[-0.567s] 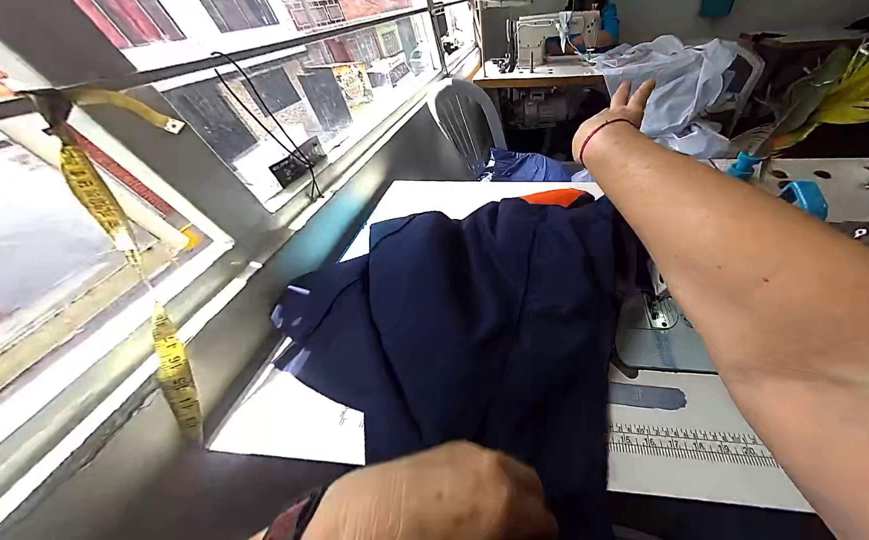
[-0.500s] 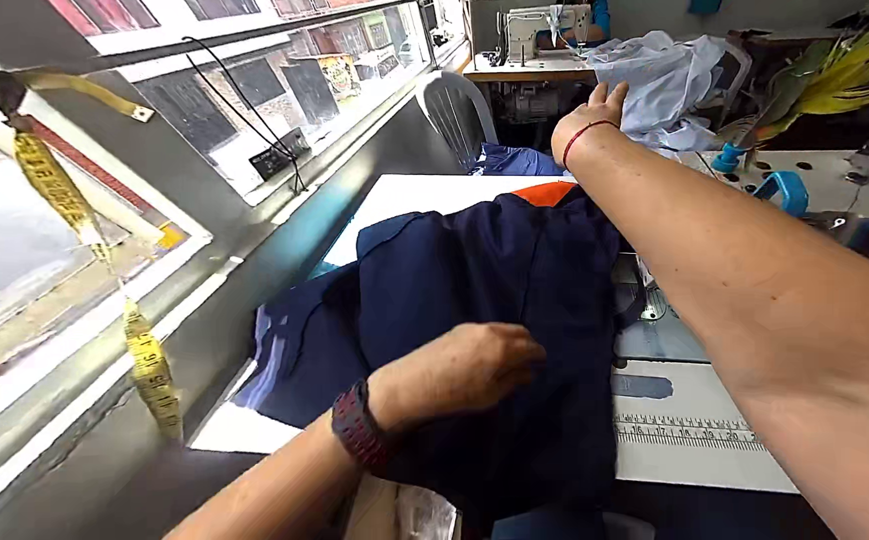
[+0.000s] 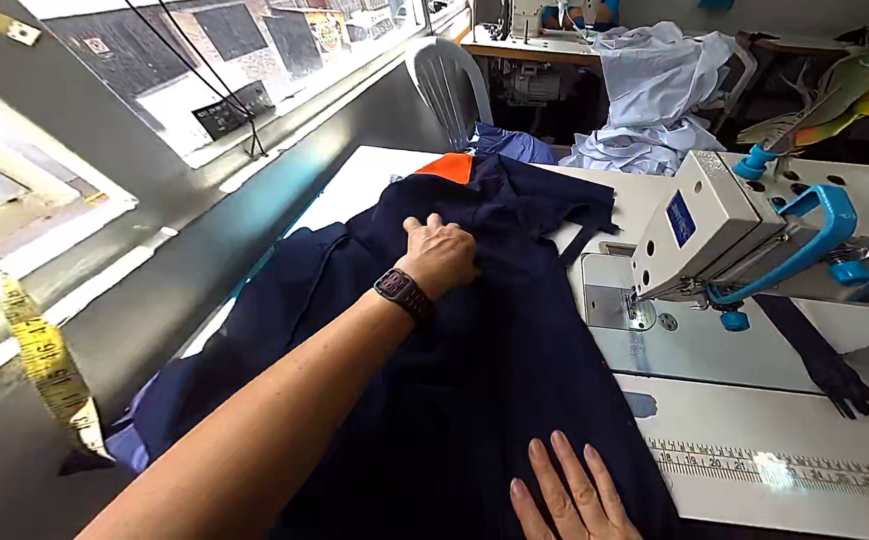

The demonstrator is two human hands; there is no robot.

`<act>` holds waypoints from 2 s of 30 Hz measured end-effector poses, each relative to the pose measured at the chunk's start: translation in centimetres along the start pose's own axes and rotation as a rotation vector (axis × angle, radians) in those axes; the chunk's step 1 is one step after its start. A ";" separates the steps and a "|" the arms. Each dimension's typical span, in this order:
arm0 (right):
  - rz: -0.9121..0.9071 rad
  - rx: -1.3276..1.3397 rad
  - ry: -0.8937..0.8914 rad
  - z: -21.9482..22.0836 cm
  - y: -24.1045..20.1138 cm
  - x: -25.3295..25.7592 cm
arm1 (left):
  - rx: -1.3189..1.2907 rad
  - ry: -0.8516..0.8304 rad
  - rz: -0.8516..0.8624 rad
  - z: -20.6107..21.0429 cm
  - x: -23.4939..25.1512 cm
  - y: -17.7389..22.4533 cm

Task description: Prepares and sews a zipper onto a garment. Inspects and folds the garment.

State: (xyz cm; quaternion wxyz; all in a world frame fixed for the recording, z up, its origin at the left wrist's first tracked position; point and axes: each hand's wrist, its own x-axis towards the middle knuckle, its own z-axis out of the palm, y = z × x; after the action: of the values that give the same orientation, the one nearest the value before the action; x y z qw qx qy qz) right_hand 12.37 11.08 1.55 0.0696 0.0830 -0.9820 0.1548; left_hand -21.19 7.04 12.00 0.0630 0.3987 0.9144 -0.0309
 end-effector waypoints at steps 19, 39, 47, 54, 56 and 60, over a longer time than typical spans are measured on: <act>0.377 -0.067 0.383 -6.5 8.1 2.9 | -0.288 0.392 0.759 11.2 -6.0 3.8; 0.358 0.101 0.225 -5.9 5.2 2.9 | -0.217 0.425 0.978 10.6 -2.1 4.0; 0.401 -0.118 0.400 -2.2 5.0 4.4 | -0.287 0.513 1.088 9.9 -1.8 4.5; 0.316 -0.083 0.276 -2.6 4.1 3.7 | -0.216 0.674 1.221 9.2 -1.0 5.6; 0.342 0.121 0.279 -3.4 5.1 3.4 | -0.236 0.677 1.196 9.7 -1.4 5.3; 0.513 0.098 0.405 -4.0 9.0 3.6 | -0.289 0.475 1.051 10.4 -3.7 4.4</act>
State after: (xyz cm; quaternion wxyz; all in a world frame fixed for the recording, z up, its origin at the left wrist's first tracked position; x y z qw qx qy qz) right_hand 7.64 20.27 3.26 0.2180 -0.1963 -0.9285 0.2277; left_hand -14.57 6.26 2.19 -0.0827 0.7813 0.5786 0.2192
